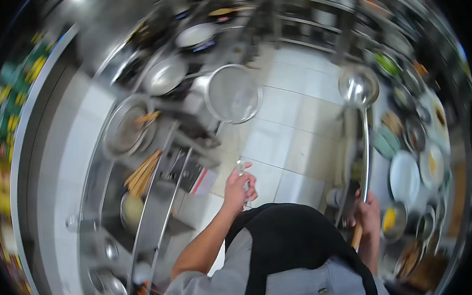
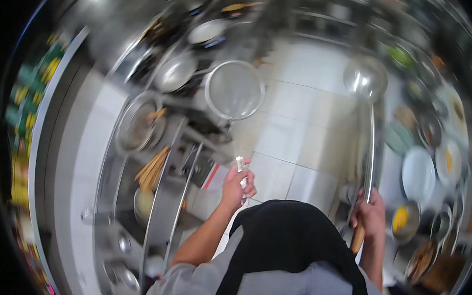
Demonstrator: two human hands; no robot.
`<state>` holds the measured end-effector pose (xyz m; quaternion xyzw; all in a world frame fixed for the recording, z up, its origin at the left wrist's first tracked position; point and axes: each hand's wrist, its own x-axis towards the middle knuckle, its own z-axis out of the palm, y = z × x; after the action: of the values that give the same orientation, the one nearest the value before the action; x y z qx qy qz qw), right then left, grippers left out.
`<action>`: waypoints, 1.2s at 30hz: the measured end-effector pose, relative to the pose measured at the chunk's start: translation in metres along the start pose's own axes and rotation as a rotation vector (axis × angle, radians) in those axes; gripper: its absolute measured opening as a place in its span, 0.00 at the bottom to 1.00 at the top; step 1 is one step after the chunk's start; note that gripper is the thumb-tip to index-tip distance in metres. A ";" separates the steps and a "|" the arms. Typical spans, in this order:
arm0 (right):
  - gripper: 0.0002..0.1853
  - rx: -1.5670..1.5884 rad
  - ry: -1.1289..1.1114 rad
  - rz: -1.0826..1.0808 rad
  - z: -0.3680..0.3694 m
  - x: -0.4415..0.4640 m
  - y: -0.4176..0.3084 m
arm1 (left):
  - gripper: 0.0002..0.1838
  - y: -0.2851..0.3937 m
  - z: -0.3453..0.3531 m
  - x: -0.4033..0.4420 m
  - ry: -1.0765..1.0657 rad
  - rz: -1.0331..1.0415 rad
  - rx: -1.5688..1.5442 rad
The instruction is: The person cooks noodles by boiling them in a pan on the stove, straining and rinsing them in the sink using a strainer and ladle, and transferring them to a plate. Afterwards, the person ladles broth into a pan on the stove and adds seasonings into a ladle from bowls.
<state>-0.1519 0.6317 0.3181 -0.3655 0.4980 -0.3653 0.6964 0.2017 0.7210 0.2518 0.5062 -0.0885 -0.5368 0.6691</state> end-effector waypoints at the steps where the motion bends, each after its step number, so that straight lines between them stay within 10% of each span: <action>1: 0.11 -0.053 -0.076 0.032 0.014 0.015 0.007 | 0.20 0.006 -0.004 -0.003 -0.013 0.027 -0.006; 10: 0.07 -0.320 -0.287 0.246 0.090 0.124 0.053 | 0.20 0.160 -0.069 -0.053 0.482 0.547 0.400; 22: 0.07 -0.334 -0.180 0.156 0.197 0.205 0.010 | 0.10 0.363 -0.040 0.061 -0.292 0.630 0.041; 28: 0.07 -0.609 0.022 0.033 0.194 0.250 0.009 | 0.10 0.435 -0.023 0.177 0.339 1.198 1.426; 31: 0.06 -0.565 0.048 0.056 0.174 0.296 0.029 | 0.11 0.460 -0.032 0.260 0.309 1.489 1.177; 36: 0.04 -0.548 0.052 0.110 0.145 0.399 0.062 | 0.11 0.500 -0.012 0.344 0.328 1.260 0.559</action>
<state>0.0911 0.3337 0.1285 -0.5028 0.6151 -0.1879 0.5775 0.6647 0.4054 0.4859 0.5858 -0.3973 0.0787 0.7020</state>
